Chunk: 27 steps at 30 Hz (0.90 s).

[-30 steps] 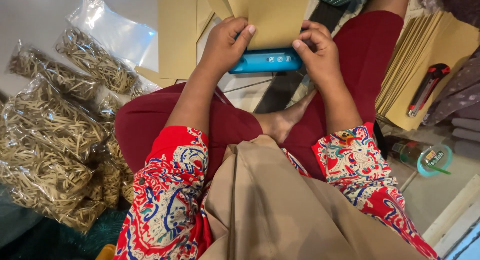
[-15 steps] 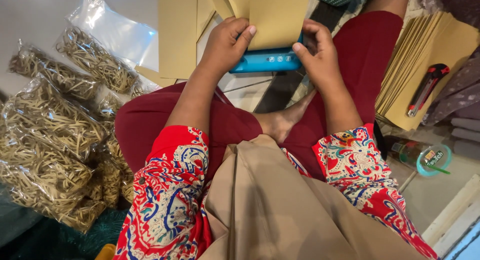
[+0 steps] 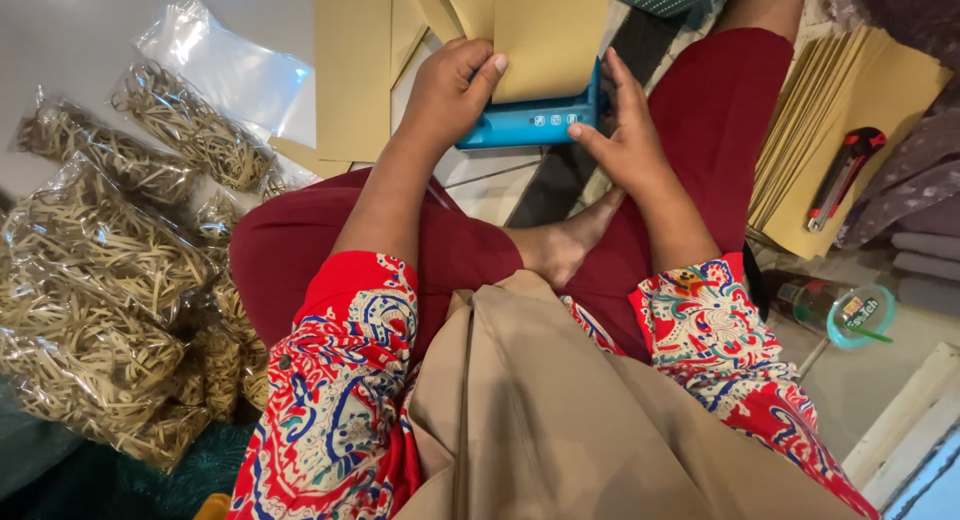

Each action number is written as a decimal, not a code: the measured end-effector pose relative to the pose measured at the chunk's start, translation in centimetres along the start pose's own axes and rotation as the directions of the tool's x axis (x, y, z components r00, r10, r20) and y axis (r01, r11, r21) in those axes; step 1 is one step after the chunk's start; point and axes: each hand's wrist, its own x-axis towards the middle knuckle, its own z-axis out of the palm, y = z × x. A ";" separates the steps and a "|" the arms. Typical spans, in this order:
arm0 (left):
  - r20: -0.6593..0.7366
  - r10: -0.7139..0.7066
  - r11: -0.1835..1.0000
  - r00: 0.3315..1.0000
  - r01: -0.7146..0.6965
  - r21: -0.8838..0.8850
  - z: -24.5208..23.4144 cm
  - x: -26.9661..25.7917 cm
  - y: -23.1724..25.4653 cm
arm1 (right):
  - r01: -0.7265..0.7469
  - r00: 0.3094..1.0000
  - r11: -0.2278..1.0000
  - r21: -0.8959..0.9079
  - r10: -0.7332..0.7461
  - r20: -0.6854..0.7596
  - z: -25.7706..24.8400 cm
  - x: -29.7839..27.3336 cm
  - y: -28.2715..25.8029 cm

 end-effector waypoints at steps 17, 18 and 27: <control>0.001 -0.016 1.000 1.000 0.016 0.013 0.0 0.1 0.0 | -0.103 0.989 0.993 -0.064 0.110 0.103 -1.3 1.0 -1.6; 0.004 -0.018 1.000 1.000 0.018 0.021 0.0 0.1 -0.1 | -0.039 0.992 0.997 -0.067 0.046 0.113 -1.3 1.1 -1.6; -0.009 -0.010 1.000 1.000 0.010 0.027 0.0 0.1 0.3 | -0.133 0.977 0.955 -0.266 0.171 0.126 -1.4 1.0 -2.7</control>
